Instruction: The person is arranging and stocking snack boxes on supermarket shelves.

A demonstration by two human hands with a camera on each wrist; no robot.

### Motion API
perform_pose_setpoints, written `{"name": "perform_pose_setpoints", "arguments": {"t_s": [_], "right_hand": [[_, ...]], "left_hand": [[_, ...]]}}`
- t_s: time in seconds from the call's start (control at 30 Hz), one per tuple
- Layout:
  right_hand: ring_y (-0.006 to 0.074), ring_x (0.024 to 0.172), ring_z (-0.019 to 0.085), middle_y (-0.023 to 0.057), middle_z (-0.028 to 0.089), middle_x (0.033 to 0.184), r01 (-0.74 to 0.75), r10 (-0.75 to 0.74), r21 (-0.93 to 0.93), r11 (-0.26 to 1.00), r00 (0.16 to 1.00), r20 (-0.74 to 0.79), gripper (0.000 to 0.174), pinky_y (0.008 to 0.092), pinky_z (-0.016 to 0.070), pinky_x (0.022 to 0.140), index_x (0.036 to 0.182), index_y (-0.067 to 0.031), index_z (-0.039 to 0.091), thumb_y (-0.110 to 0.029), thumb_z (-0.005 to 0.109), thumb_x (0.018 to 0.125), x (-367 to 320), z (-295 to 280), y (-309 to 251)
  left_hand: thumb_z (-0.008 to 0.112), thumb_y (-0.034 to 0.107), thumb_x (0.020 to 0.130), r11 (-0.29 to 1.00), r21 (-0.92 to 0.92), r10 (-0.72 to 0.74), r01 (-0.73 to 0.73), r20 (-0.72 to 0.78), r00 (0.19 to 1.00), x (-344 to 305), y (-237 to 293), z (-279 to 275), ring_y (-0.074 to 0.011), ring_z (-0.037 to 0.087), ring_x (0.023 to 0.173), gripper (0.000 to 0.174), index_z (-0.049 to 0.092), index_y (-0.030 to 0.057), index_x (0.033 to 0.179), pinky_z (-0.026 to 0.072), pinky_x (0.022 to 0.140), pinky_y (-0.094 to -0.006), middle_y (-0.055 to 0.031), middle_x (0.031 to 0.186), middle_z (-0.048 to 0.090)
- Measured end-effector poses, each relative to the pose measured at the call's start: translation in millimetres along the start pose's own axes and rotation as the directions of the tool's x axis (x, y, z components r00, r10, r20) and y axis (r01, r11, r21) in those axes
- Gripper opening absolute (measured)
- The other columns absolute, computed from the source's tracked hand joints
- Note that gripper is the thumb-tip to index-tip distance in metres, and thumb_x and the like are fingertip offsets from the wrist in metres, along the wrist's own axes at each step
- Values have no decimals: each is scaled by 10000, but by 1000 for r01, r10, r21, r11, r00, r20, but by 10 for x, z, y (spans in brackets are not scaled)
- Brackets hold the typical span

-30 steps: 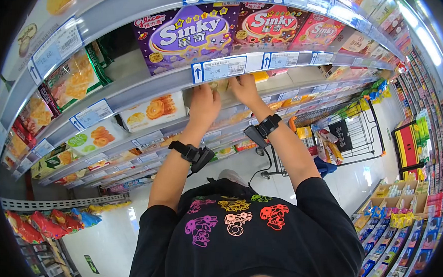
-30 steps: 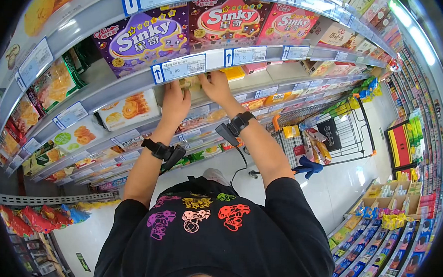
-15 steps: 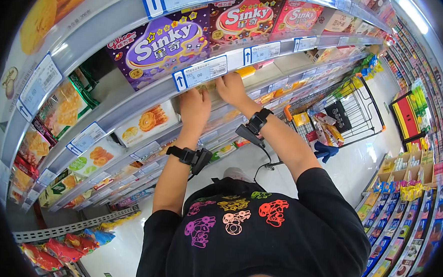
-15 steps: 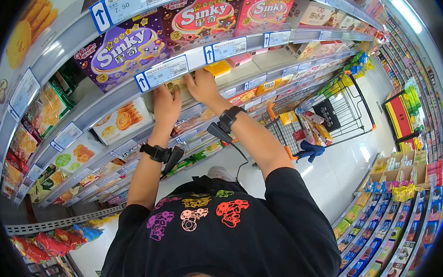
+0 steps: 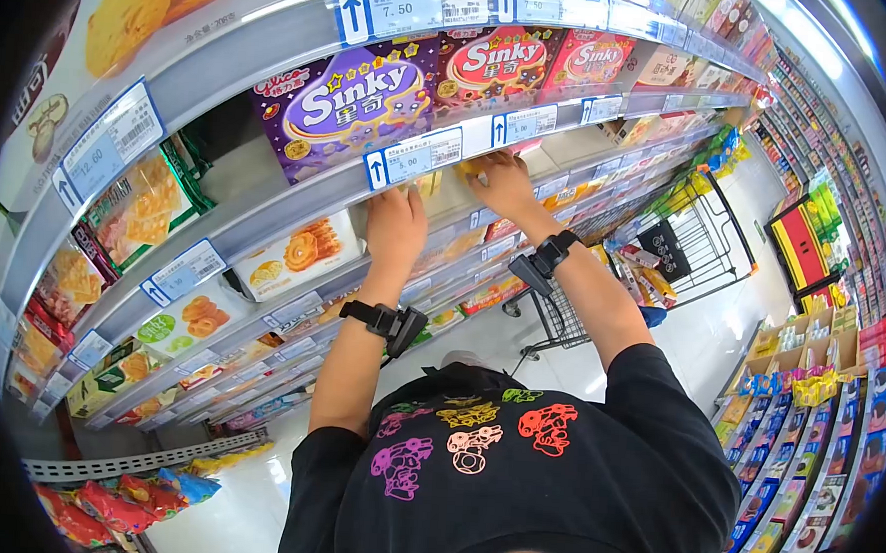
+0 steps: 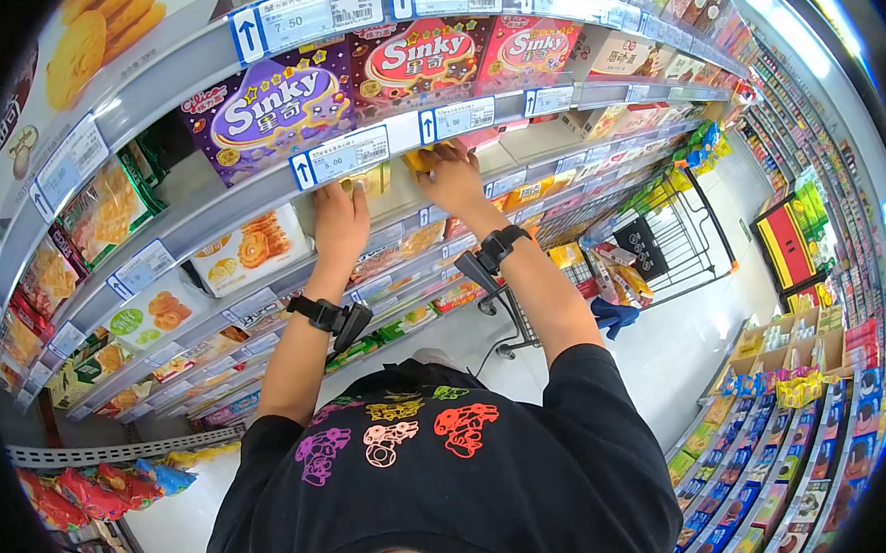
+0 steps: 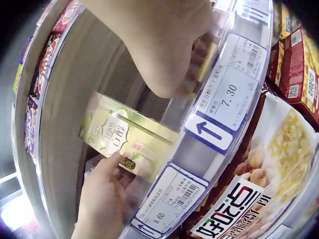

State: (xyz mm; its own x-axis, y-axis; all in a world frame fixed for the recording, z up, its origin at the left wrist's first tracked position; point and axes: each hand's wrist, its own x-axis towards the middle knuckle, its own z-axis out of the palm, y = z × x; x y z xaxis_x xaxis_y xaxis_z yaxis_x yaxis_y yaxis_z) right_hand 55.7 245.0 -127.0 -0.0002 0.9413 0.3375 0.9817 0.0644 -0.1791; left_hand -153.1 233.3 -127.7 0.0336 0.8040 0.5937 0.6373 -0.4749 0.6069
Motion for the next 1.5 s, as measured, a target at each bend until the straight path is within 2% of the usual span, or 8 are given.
{"name": "perform_pose_setpoints", "arguments": {"t_s": [0.17,0.27,0.37,0.77,0.87,1.07,1.4,1.5], "right_hand": [[290,1231,448,109,547,1257,-23,25,-33,999,998,51,509,572,266,1035,1237,-176,572,-390,576,776,-6,-9,-83],[334,1121,504,119,628,1108,39,-49,-113,993,995,-89,398,480,352,968,1082,-136,657,-370,587,768,-38,-32,-160],[331,1115,508,126,629,1105,0,-2,-136,991,1000,-13,413,491,342,974,1088,-131,655,-380,584,767,-9,-41,-214],[319,1126,504,131,609,1138,-50,58,79,996,993,-104,344,508,351,955,1022,-102,658,-336,586,780,27,-100,80],[303,1185,476,127,585,1190,-69,42,-146,987,983,-179,365,555,315,987,1106,-143,627,-340,561,806,148,-33,456],[259,1344,322,48,398,1424,-231,247,-163,959,965,89,516,607,191,1071,1349,-252,444,-389,444,852,166,-178,556],[225,1241,459,37,493,1345,-200,212,-230,952,977,28,460,565,265,1039,1284,-246,520,-441,379,893,190,2,663],[248,1260,443,65,456,1375,-227,256,-248,942,962,92,491,584,270,1028,1333,-270,470,-444,363,887,194,-100,597]], "left_hand": [[508,264,883,999,14,-40,39,55,998,-14,6,-30,-448,505,990,405,445,-68,1107,413,852,-513,-297,1070,527],[533,265,876,997,-2,-77,77,115,990,4,3,-37,-465,472,1058,486,377,-66,1196,396,889,-506,-313,1161,481],[530,277,872,998,11,-60,59,82,995,-8,-2,-7,-452,489,1032,471,406,-71,1164,405,874,-507,-306,1120,502],[527,257,860,1000,19,-7,6,46,999,-1,39,-26,-445,497,1028,469,399,-79,1161,401,889,-494,-303,1117,513],[555,214,839,999,7,-48,48,106,993,-13,21,-35,-462,476,1055,510,354,-70,1212,382,907,-496,-307,1154,490],[533,227,851,999,20,-27,26,78,997,-21,-18,2,-453,494,1026,475,368,-71,1182,408,874,-499,-308,1128,504],[544,207,847,997,39,-70,67,93,993,-21,-46,27,-461,489,1053,552,307,-49,1275,411,872,-504,-306,1164,501],[528,247,855,999,25,-26,24,57,998,-23,-57,18,-437,518,1004,443,396,-56,1150,426,857,-492,-292,1109,522]]}}
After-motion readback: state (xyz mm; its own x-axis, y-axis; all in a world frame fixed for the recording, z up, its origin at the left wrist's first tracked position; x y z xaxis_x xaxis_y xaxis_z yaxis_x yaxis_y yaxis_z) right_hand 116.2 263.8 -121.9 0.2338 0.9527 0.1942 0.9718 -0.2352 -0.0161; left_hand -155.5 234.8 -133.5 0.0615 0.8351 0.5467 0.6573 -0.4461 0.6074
